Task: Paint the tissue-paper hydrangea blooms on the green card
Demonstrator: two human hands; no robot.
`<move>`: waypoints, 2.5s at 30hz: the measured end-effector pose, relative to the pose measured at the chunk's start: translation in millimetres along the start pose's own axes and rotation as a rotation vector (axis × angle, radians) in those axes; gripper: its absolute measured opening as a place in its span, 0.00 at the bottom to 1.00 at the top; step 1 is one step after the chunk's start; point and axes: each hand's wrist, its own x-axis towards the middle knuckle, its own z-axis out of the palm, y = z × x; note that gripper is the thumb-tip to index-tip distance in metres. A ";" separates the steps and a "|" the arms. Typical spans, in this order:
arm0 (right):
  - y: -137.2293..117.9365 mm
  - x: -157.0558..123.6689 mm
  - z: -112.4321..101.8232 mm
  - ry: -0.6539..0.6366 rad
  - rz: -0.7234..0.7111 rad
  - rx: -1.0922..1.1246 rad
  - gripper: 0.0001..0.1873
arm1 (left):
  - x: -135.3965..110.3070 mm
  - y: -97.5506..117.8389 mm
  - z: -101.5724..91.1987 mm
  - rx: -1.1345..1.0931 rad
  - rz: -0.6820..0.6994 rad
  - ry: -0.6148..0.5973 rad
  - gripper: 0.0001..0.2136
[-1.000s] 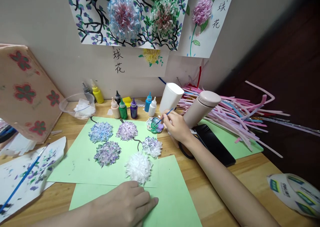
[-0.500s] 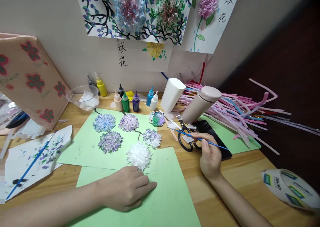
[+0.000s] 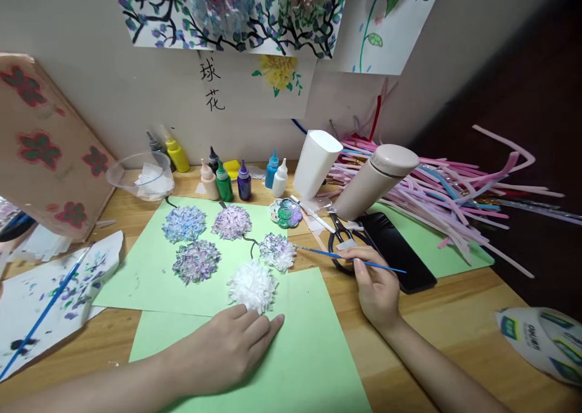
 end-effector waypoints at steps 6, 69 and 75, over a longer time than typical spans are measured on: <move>0.9 0.3 -0.9 -0.015 0.016 -0.069 0.09 | 1.0 -5.3 0.8 -0.057 0.027 0.019 0.19; 4.7 37.6 35.6 -0.112 -0.195 -0.366 0.09 | -0.9 -1.5 4.1 -0.006 0.014 0.067 0.17; 4.7 38.8 34.8 -0.076 -0.154 -0.289 0.11 | -1.2 -2.3 3.0 -0.038 0.025 0.049 0.17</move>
